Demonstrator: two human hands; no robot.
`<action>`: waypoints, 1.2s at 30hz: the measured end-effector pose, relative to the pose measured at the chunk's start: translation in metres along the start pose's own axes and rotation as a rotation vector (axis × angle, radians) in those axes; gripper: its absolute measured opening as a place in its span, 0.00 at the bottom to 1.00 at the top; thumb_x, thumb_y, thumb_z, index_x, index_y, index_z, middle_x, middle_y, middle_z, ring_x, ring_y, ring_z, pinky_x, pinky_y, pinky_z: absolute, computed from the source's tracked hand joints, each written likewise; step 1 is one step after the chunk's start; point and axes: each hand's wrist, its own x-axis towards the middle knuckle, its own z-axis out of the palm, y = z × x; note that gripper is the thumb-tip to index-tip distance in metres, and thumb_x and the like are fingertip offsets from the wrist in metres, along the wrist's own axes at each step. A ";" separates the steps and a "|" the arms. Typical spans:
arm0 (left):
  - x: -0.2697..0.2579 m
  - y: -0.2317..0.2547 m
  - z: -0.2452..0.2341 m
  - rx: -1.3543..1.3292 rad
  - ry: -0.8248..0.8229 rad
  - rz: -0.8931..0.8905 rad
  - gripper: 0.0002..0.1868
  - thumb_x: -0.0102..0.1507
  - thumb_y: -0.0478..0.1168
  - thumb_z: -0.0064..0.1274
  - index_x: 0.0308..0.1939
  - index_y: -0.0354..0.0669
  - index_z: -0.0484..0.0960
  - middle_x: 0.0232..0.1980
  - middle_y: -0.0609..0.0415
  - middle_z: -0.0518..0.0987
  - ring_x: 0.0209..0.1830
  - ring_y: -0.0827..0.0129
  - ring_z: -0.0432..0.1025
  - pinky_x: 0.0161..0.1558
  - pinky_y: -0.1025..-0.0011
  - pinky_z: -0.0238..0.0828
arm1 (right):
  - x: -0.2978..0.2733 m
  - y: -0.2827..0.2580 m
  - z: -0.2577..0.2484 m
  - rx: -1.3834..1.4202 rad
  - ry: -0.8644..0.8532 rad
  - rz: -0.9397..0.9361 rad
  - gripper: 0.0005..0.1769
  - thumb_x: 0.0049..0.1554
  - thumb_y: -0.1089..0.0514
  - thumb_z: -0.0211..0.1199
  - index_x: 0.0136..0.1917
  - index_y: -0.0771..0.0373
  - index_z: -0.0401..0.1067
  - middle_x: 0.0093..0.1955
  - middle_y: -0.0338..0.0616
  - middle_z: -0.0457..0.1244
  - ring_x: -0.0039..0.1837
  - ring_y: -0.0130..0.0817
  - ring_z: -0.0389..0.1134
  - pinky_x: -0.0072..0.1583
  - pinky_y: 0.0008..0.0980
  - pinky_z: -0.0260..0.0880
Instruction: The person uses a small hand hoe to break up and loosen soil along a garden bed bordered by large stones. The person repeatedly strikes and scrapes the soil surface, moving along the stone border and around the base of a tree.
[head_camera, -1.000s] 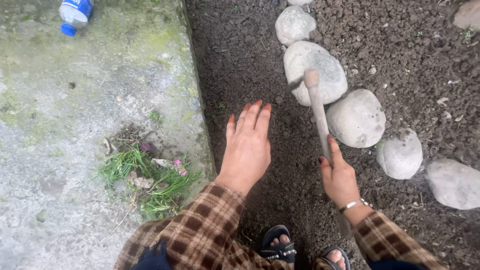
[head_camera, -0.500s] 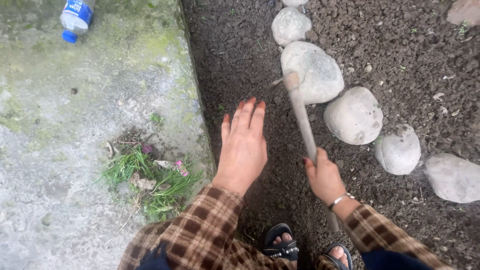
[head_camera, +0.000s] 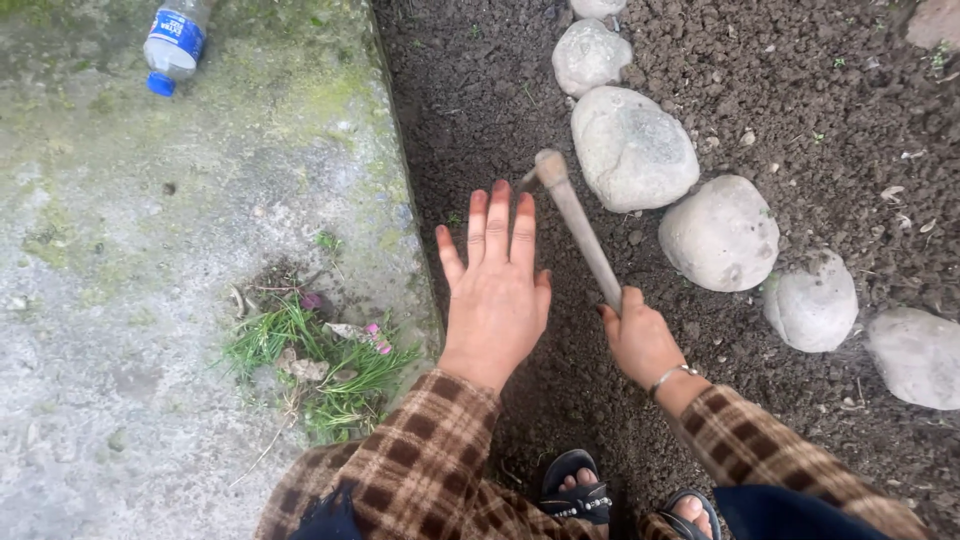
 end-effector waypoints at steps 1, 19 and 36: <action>0.000 -0.001 0.001 -0.001 0.001 0.001 0.46 0.63 0.43 0.54 0.81 0.38 0.47 0.84 0.36 0.40 0.84 0.43 0.33 0.71 0.29 0.29 | 0.010 0.015 0.014 0.000 0.001 0.000 0.27 0.64 0.42 0.49 0.65 0.64 0.60 0.55 0.72 0.67 0.60 0.63 0.70 0.61 0.58 0.72; 0.002 -0.012 -0.002 0.221 0.005 -0.151 0.57 0.60 0.54 0.57 0.82 0.40 0.37 0.84 0.37 0.31 0.84 0.44 0.26 0.71 0.28 0.23 | 0.030 0.051 0.059 -0.053 -0.106 -0.025 0.28 0.63 0.42 0.49 0.60 0.70 0.64 0.56 0.73 0.66 0.61 0.61 0.71 0.58 0.53 0.75; 0.000 -0.007 0.001 0.161 0.040 -0.103 0.57 0.59 0.53 0.60 0.81 0.40 0.42 0.84 0.37 0.34 0.84 0.45 0.29 0.71 0.27 0.24 | -0.008 0.004 0.038 0.021 -0.204 -0.025 0.27 0.60 0.43 0.53 0.60 0.68 0.69 0.55 0.69 0.68 0.64 0.59 0.69 0.63 0.55 0.71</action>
